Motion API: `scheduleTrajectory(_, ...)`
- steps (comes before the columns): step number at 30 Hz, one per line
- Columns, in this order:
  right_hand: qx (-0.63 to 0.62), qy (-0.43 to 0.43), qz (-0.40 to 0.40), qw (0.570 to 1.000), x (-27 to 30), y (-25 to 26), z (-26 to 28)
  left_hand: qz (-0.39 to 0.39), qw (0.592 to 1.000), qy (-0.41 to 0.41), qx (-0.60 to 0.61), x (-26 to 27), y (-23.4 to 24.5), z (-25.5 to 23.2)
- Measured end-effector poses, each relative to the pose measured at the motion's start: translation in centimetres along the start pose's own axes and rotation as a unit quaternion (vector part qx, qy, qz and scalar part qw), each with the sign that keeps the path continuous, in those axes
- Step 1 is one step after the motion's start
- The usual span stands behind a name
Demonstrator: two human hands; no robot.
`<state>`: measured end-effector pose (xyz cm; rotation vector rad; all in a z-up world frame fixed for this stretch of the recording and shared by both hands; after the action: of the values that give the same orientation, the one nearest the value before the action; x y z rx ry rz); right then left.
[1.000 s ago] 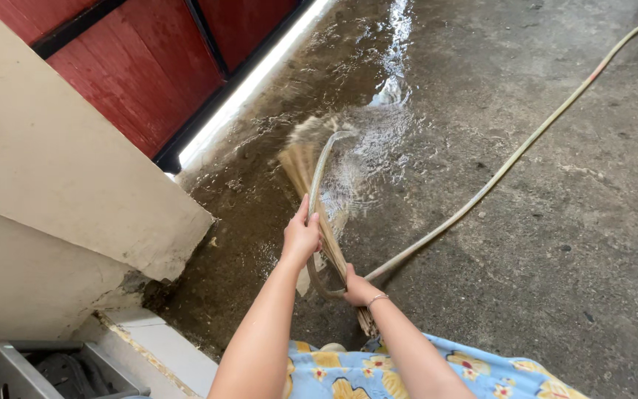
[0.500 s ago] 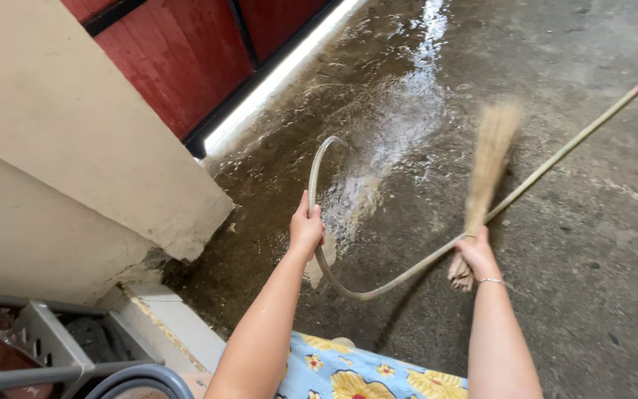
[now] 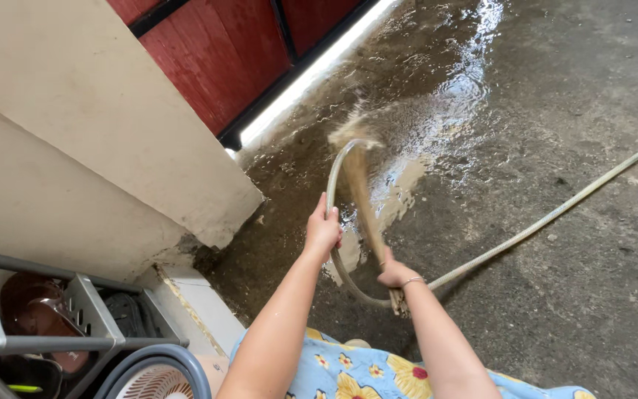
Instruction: The person uses a hose to spray water onto a concrete floor and then uses a broom to sweep the water and dirt towards a drain. The person alternates between spraying the hose and sweeping the floor with the broom.
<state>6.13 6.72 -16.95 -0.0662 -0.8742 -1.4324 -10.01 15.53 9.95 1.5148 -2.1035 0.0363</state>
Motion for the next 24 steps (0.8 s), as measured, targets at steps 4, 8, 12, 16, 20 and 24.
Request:
scheduleTrajectory(4, -0.027, 0.098, 0.059, 0.993, 2.3, -2.7, 3.8, 0.001, 1.0, -0.024, 0.011, 0.1, -1.7, -0.1)
scheduleTrajectory(8, -0.244, 0.131, -0.003, 0.961, 6.9, 3.2, 3.5, -0.012, 0.999, -0.046, 0.01, 0.4, -2.5, -0.6)
scheduleTrajectory(12, -0.387, -0.015, -0.17, 0.906, 11.4, 10.2, -3.0, -0.002, 0.998, -0.06, 0.021, 1.1, -2.9, -1.3)
scheduleTrajectory(16, -0.424, 0.036, -0.358, 0.831, 15.3, 19.6, -9.2, 0.025, 0.997, -0.061, 0.046, 1.7, -3.2, -1.9)
scheduleTrajectory(20, -0.401, -0.063, -0.379, 0.832, 15.4, 21.4, -15.2, 0.025, 0.998, -0.055, 0.036, 2.6, -2.5, -2.0)
scheduleTrajectory(24, -0.194, -0.056, -0.31, 0.929, 9.6, 17.5, -11.8, 0.029, 0.998, -0.029, 0.045, 3.9, -1.7, -2.2)
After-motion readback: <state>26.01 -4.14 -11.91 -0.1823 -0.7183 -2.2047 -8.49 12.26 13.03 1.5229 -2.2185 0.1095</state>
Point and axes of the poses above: each hand's wrist, its own x-axis away from the middle knuckle, its own y-axis out of the back of the hand, z = x × y, the point moved 9 cm from there along -x, towards the middle knuckle, and after that the axes turned 8 degrees about -x, right-handed, at the moved point
